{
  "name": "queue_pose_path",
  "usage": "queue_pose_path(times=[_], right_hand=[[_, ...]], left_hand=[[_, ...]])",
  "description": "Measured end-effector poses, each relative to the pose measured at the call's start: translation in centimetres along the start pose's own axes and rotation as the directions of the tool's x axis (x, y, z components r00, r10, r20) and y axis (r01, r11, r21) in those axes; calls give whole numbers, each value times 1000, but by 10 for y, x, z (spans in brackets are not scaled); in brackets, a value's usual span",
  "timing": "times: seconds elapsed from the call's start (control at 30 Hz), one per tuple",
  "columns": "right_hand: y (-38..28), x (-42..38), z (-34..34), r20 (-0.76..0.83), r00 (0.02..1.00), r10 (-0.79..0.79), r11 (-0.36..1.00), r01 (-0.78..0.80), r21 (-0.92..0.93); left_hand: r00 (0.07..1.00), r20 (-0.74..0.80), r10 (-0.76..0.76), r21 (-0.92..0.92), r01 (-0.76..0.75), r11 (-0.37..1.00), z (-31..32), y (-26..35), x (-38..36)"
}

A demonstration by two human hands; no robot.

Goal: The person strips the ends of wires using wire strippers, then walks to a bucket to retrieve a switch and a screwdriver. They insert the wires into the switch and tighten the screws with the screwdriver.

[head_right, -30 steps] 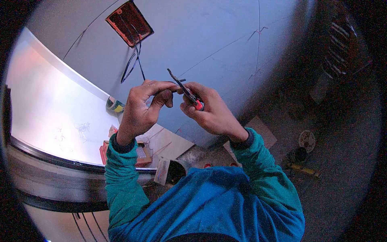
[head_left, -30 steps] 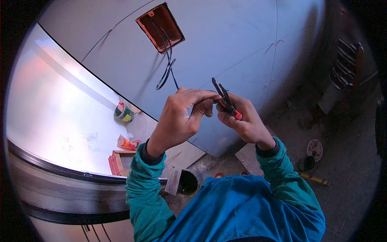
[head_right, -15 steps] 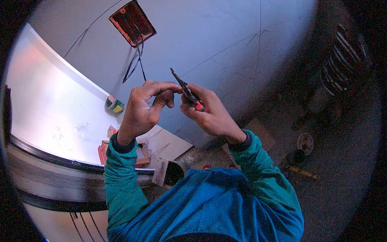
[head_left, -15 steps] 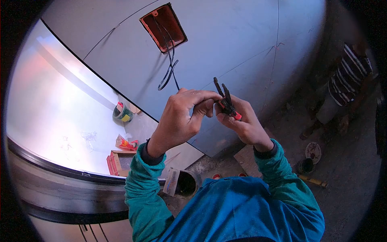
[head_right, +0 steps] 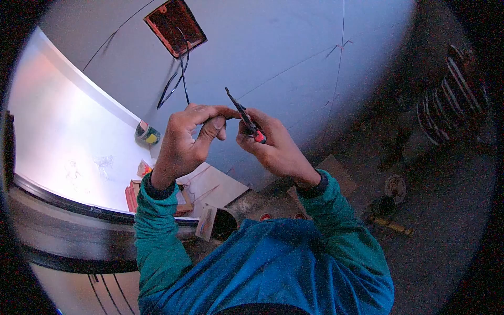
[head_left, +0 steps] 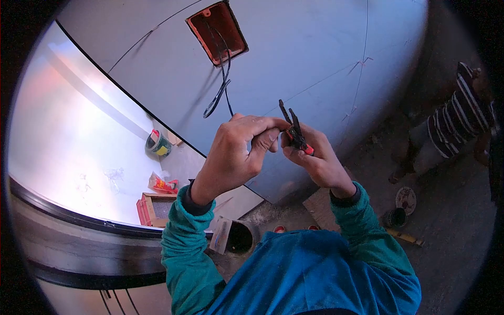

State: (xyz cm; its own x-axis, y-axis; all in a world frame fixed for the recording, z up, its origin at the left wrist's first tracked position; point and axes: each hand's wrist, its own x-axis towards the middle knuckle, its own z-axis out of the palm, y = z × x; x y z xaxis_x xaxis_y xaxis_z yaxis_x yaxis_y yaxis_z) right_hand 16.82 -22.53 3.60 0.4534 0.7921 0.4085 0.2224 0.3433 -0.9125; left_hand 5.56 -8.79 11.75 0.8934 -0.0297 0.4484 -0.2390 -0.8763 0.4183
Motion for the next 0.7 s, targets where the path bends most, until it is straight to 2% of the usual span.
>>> queue_pose_path(times=[0.07,0.17,0.27,0.37,0.7], right_hand=[[-5,-1,0,34,997,66,996,-68,55],[-1,-1,3,33,998,44,996,-47,82],[3,1,1,42,999,0,998,-3,69],[-5,1,-1,44,998,38,999,-38,8],[-1,1,1,23,1000,11,1000,-11,9]], left_hand=[[1000,-8,13,6,-13,1000,1,0,0],[999,-37,32,-6,-32,999,3,-3,-1],[999,-43,24,-21,-24,999,2,-3,0],[1000,-12,7,8,-7,1000,0,-2,0],[1000,-11,15,-9,-15,1000,-1,-3,-1]])
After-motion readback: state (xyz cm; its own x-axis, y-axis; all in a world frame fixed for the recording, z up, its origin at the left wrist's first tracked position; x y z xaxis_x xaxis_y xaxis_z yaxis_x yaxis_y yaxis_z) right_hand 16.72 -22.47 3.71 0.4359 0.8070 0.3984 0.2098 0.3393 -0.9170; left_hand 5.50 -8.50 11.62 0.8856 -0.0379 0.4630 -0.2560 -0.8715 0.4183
